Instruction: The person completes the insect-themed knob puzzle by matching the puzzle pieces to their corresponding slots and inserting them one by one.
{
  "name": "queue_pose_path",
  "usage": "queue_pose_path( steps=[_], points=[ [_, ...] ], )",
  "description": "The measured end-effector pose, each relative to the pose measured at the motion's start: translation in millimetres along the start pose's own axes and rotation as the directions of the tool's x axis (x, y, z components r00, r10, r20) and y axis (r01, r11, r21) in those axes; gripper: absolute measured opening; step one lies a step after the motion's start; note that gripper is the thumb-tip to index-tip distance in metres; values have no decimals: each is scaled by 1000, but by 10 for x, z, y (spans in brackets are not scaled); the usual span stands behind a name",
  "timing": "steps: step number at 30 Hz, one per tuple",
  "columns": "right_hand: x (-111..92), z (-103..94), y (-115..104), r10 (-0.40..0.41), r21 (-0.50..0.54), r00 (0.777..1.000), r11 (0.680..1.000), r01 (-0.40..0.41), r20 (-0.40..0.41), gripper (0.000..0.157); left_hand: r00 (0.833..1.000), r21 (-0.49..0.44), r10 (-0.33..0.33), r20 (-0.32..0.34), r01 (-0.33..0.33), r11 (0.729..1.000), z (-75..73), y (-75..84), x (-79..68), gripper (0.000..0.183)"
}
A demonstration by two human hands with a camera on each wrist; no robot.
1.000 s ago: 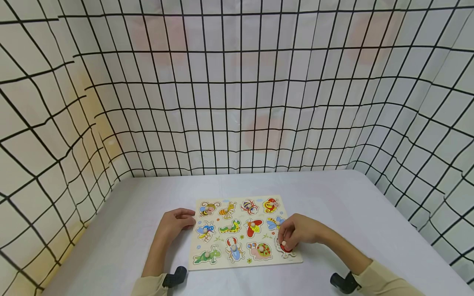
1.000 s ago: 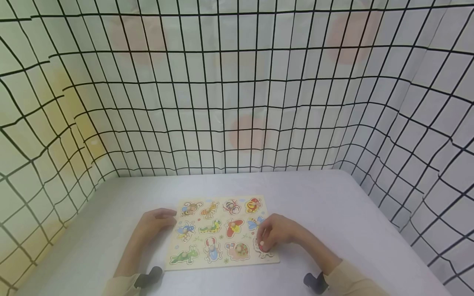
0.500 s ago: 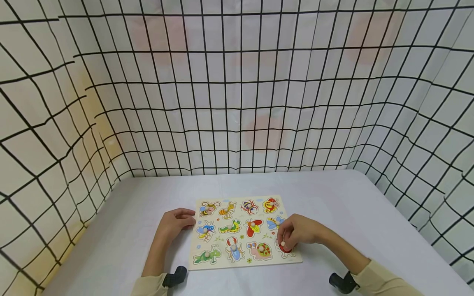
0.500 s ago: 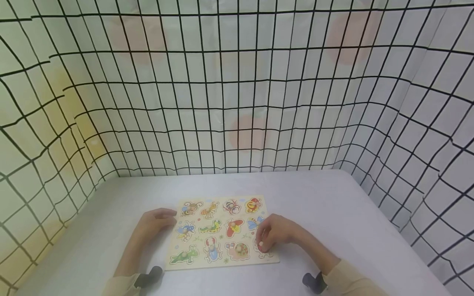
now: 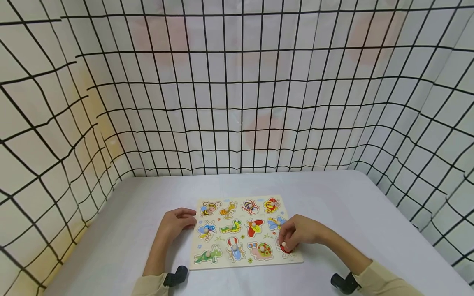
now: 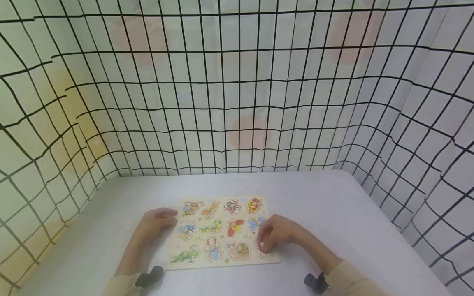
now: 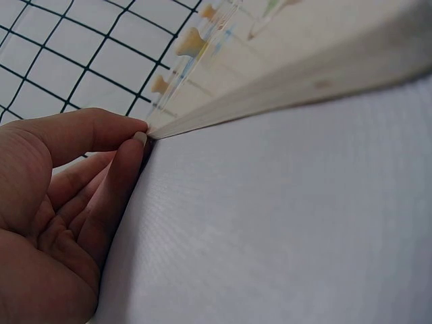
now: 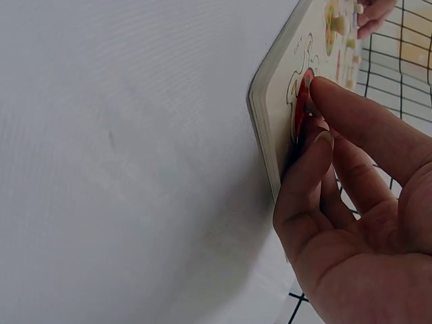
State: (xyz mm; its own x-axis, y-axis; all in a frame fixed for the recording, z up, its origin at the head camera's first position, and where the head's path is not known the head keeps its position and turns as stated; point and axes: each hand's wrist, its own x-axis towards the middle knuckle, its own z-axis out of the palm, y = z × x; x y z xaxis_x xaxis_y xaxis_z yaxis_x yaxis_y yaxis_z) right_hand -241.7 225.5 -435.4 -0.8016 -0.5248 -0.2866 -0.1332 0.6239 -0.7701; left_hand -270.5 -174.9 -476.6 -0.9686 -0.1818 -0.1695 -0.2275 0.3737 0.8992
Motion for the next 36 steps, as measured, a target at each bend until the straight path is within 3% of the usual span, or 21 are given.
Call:
queue_pose_path(
  steps=[21,24,27,29,31,36],
  points=[
    [38,-20,29,-8,-1,999,1000,8,31,11,1000,9,-7,15,7,1000,-10,-23,40,26],
    [46,-28,16,-6,-11,1000,1000,6,1,9,1000,22,-8,25,7,1000,-29,-20,41,26],
    [52,-34,20,19,-29,996,999,-21,-87,11,999,16,-9,46,9,1000,-52,-9,44,24],
    [52,-40,37,43,-50,983,997,-52,-176,12,997,8,-3,72,2,1000,-71,-8,53,23],
    [47,-56,58,57,-82,957,993,-84,-283,13,996,0,-3,94,3,1000,-93,-3,65,22],
    [-17,-141,81,29,-163,859,978,-130,-511,11,995,37,-26,101,23,999,-178,22,99,24]
  ],
)
